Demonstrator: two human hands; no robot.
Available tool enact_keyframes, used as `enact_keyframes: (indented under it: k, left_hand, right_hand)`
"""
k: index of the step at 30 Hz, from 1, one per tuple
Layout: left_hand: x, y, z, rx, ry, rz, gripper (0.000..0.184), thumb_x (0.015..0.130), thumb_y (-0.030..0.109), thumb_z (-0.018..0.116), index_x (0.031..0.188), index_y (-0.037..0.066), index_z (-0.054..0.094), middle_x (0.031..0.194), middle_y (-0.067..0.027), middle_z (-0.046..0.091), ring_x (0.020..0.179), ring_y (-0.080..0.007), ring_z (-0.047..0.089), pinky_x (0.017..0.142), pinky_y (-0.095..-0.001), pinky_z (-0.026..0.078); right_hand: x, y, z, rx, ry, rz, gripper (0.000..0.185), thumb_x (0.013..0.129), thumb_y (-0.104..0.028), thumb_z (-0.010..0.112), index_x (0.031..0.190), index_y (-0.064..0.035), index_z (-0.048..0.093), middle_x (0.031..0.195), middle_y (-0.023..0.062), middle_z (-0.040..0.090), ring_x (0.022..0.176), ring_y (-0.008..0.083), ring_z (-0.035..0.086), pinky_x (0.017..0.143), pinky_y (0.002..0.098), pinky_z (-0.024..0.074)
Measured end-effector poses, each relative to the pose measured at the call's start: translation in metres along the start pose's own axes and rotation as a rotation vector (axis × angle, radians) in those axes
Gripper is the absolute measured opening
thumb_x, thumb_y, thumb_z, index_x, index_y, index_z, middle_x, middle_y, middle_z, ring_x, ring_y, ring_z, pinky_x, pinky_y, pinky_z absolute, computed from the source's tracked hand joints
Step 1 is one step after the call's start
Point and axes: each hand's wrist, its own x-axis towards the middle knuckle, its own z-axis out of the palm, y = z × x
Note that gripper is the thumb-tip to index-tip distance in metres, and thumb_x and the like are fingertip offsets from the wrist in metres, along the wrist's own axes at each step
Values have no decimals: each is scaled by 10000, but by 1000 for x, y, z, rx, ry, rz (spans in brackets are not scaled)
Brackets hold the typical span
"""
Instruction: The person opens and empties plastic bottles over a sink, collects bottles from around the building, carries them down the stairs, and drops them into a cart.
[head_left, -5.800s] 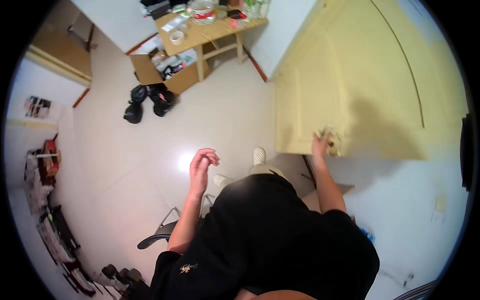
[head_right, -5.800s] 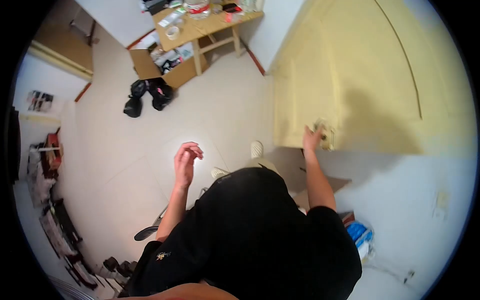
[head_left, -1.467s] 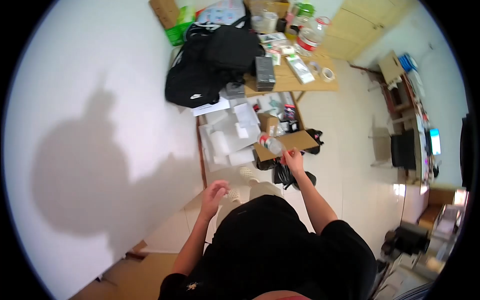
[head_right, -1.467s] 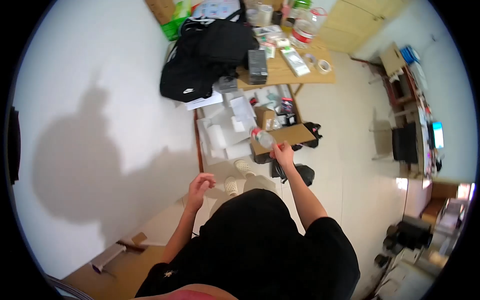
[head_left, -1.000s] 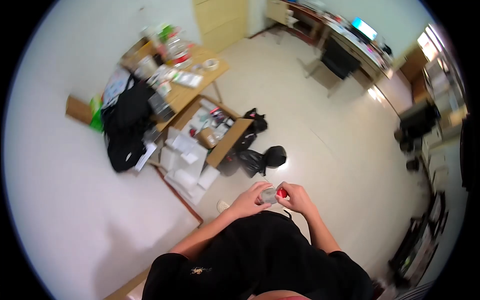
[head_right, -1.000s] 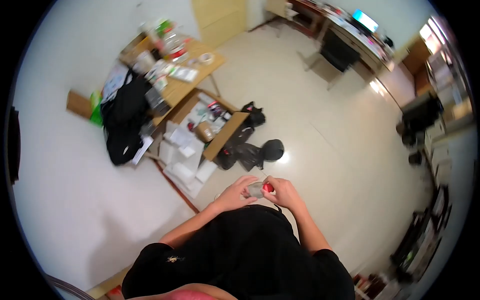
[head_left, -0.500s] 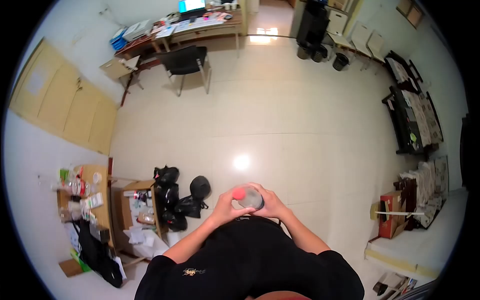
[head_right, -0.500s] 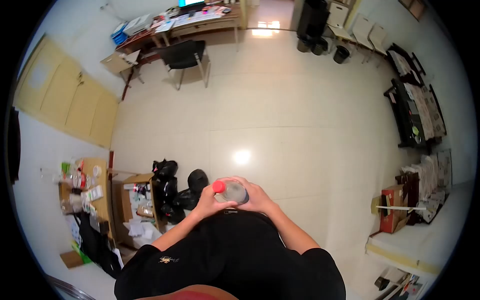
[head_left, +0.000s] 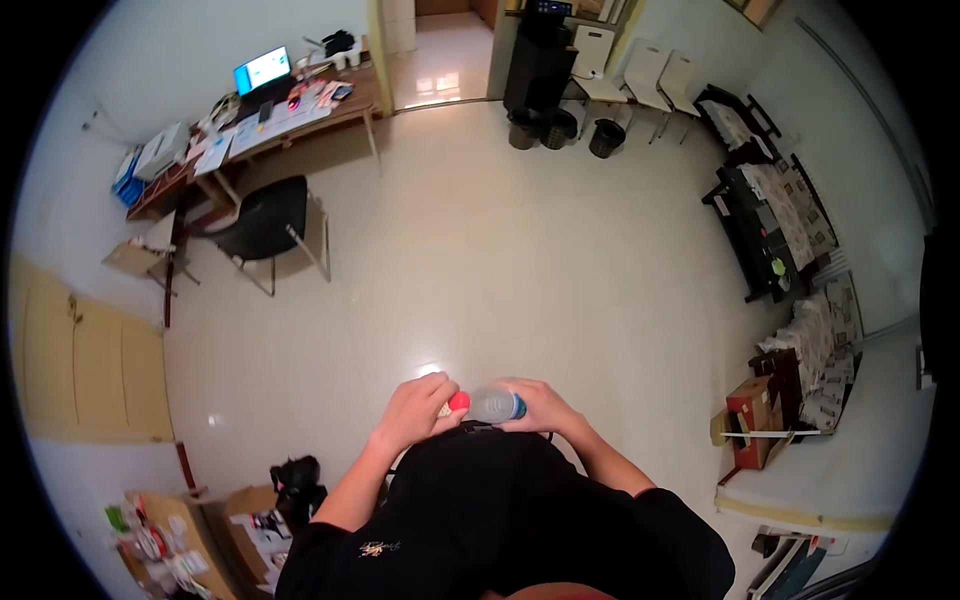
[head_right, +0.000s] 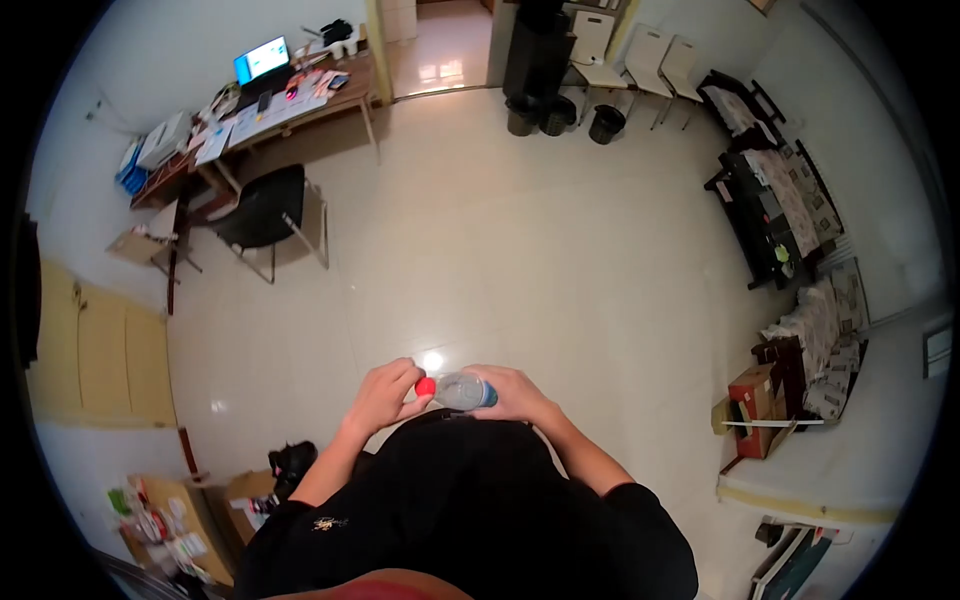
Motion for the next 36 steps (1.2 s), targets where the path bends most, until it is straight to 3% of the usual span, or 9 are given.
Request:
enact_keyframes:
  k: [5,8,11,14,15,18,21,23,36]
  left_hand:
    - [174,-107,-6,-63,-143,-13,283,842,301,796,800,58,657,774,-114,657,647,-336,641,564,-437,506]
    - [279,-163,-6,-1,-312,-114,228,883,285,782,917,73,705,815,-114,678,710,-357,667,616,-440,534]
    - [383,-200,-12,-121,-169,-1,252,981,249,749,1151,70,703,940,-103,713,700,-304,670,659,-379,559]
    - [467,-259,-16,-121,-276,-109,313,1023,211,708,1311,97,662,1072,-107,723,763,-300,694,739,-374,584]
    - [496,-271,-20,-63,-265,-166,289,1025,181,703,1297,92,662,1158,-107,713,765,-270,691,734,-375,581]
    - [577,-311,-45,-147,-167,-281,307,985,199,737,1270,109,667,1051,-122,699,868,-364,701,766,-431,579]
    - [647,-359,-74,-121,-99,-351,302,975,228,760,1238,104,678,936,-120,709,793,-360,703,736,-425,575]
    - [687,-403,-88,-89,-48,-376,325,952,287,803,1197,98,703,859,-103,705,704,-281,681,687,-375,561]
    - [1030,-747,-212,145,28,-268,379,908,438,818,859,93,671,742,-83,641,657,-309,660,595,-422,522]
  right_hand:
    - [98,63,-79,-64,213,116,684,738,-296,934,1328,-86,658,1229,133,734,1121,342,717,949,422,582]
    - [164,125,-127,-67,303,161,706,725,-289,946,1333,-85,652,1221,128,738,1092,343,724,927,417,588]
    - [240,205,-183,-62,334,118,733,716,-275,943,1352,-73,639,1217,148,735,1084,363,719,933,432,584]
    - [330,262,-251,5,293,107,738,718,-281,930,1360,-69,634,1221,158,731,1099,372,710,954,440,575]
    - [361,276,-278,24,276,96,740,718,-283,925,1363,-68,632,1222,160,730,1105,374,707,961,442,571]
    - [458,311,-347,-8,197,-13,735,720,-289,915,1360,-65,631,1208,172,729,1097,381,703,964,444,566]
    - [551,341,-403,-38,135,-88,725,715,-276,912,1350,-68,632,1182,169,732,1079,382,704,946,452,568]
    - [615,358,-433,-44,81,-90,699,714,-269,913,1328,-72,643,1169,165,733,1073,380,704,934,452,570]
    - [1045,477,-605,-72,160,27,667,721,-229,959,1303,-86,665,1229,149,735,1137,348,719,990,424,572]
